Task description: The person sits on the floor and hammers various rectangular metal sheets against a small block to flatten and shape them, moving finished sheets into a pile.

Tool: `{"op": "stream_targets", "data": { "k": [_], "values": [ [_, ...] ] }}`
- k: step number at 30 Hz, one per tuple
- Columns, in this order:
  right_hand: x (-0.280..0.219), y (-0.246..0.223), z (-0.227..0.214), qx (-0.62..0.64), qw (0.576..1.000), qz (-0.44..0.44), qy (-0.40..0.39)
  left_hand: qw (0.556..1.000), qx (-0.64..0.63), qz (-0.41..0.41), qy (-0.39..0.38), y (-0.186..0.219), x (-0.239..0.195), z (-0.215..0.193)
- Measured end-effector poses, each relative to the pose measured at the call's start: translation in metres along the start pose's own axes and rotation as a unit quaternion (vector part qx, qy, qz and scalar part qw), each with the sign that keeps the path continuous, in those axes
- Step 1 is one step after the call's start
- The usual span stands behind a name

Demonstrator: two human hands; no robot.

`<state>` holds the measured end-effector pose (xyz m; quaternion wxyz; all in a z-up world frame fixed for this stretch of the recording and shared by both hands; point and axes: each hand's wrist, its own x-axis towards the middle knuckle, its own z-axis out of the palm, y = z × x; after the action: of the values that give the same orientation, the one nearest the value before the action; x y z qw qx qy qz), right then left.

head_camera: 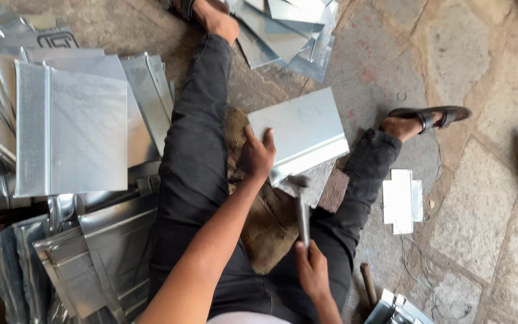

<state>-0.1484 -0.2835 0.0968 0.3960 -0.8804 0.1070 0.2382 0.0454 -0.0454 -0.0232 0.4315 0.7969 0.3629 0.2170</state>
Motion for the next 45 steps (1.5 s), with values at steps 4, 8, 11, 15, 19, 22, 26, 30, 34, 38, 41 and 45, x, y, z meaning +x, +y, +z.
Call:
{"op": "stream_targets", "data": {
  "k": [4, 8, 11, 15, 19, 22, 26, 30, 34, 38, 41, 45],
  "values": [
    [0.014, -0.006, -0.060, 0.168, 0.981, 0.098, 0.024, 0.996, -0.015, -0.056, -0.066, 0.004, 0.017, -0.001],
    [0.000, 0.004, -0.142, 0.237, 0.944, 0.095, 0.211, 0.998, -0.055, 0.027, 0.005, 0.004, 0.014, 0.019],
    [-0.003, 0.000, -0.152, 0.318, 0.910, -0.105, 0.244, 0.997, -0.069, 0.010, -0.018, 0.006, 0.026, 0.028],
    [0.003, -0.006, -0.094, 0.274, 0.913, -0.217, 0.212, 0.997, -0.081, 0.013, -0.006, 0.002, 0.025, 0.030],
    [0.007, -0.003, -0.019, 0.117, 0.986, -0.094, 0.069, 0.993, -0.090, -0.036, -0.063, -0.003, 0.021, 0.028],
    [0.006, -0.005, -0.011, 0.125, 0.990, 0.047, -0.037, 1.000, -0.015, 0.012, 0.019, 0.001, 0.023, 0.033],
    [-0.011, -0.012, -0.058, 0.241, 0.969, 0.048, 0.023, 0.999, -0.047, -0.013, -0.020, -0.007, 0.011, 0.038],
    [-0.004, -0.015, -0.085, 0.466, 0.867, -0.173, 0.040, 0.996, -0.051, 0.038, 0.056, -0.012, 0.034, 0.040],
    [-0.005, 0.014, -0.058, 0.320, 0.846, -0.412, 0.115, 0.997, -0.068, -0.013, -0.031, -0.007, 0.016, 0.036],
    [0.025, 0.026, 0.000, -0.115, 0.924, -0.346, 0.115, 0.997, -0.076, 0.000, -0.026, 0.000, 0.030, 0.022],
    [0.021, 0.029, 0.008, -0.057, 0.988, -0.138, 0.046, 0.996, -0.057, -0.035, -0.057, 0.002, 0.019, 0.021],
    [0.015, 0.019, 0.003, 0.152, 0.984, 0.093, 0.000, 1.000, -0.017, 0.019, 0.011, -0.003, 0.023, 0.015]
  ]
}}
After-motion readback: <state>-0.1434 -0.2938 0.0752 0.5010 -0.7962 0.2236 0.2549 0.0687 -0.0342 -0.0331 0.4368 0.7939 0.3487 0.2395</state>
